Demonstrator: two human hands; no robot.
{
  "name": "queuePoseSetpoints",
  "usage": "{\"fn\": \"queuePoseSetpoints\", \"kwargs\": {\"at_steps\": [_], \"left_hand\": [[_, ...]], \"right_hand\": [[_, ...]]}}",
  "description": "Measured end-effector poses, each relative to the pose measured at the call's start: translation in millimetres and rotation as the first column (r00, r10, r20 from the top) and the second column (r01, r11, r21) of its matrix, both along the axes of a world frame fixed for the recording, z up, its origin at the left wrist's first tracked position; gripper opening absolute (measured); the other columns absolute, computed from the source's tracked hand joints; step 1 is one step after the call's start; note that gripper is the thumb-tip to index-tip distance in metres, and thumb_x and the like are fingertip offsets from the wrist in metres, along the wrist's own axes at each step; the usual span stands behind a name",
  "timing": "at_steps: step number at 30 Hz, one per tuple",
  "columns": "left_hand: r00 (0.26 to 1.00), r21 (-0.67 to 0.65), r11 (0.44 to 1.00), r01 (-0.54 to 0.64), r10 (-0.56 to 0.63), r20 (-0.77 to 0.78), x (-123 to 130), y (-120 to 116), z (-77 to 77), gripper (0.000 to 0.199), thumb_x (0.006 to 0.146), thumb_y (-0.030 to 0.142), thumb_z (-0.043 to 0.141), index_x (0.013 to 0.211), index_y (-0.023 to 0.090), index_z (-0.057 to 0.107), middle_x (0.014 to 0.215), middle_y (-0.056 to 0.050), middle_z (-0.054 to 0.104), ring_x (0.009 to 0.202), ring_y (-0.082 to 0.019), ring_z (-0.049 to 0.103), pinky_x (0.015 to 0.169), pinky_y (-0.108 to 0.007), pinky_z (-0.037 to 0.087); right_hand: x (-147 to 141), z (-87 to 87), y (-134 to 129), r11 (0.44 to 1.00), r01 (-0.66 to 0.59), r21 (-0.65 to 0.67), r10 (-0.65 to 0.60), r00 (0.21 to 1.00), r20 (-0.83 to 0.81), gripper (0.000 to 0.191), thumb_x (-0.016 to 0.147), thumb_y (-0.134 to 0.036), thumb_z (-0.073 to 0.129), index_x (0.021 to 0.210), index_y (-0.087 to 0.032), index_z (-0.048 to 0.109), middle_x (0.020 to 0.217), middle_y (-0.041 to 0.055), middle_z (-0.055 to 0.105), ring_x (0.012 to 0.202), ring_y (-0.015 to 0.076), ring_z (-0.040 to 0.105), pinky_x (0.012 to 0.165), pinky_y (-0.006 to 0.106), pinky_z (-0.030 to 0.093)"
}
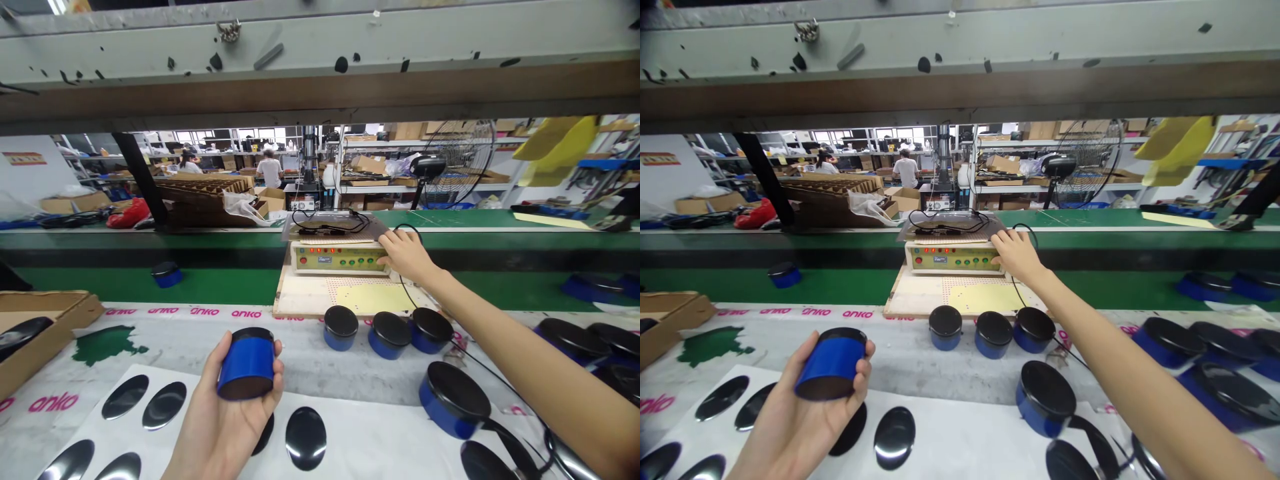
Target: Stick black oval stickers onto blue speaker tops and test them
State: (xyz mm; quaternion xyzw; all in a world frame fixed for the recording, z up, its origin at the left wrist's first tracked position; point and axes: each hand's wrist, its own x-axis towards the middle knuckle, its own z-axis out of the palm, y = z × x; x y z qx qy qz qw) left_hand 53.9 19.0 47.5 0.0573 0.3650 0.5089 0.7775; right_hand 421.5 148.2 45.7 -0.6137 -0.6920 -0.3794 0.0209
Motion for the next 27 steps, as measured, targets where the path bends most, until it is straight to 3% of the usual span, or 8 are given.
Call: {"fn": "queuePoseSetpoints", "kwargs": {"at_steps": [11, 27], "left_hand": [[1.000, -0.003, 1.000, 0.010, -0.010, 0.004, 1.8, -3.2, 5.3, 0.034, 0.090, 0.030, 0.049, 0.117, 0.009, 0.049, 0.093, -0.015, 0.064, 0.065, -0.017, 0.064, 0.057, -0.031, 0.059], [0.998, 0.007, 0.998, 0.057, -0.057, 0.038, 0.0, -2.9, 1.2, 0.034, 0.093, 0.031, 0.047, 0.116, 0.007, 0.047, 0.095, -0.015, 0.063, 0.067, -0.017, 0.064, 0.058, -0.030, 0.058]], "right_hand": [[1.1, -0.3, -0.8, 1.000, -0.001, 0.005, 0.001, 1.000, -0.010, 0.032, 0.091, -0.037, 0.057, 0.114, -0.015, 0.057, 0.117, 0.0081, 0.058, 0.104, 0.0228, 0.057, 0.088, 0.045, 0.047], [1.2, 0.0, -1.1, 0.999, 0.037, -0.007, -0.038, 0.999, -0.027, 0.033, 0.091, -0.037, 0.057, 0.115, -0.015, 0.057, 0.118, 0.0083, 0.058, 0.105, 0.0228, 0.058, 0.087, 0.045, 0.048]]}}
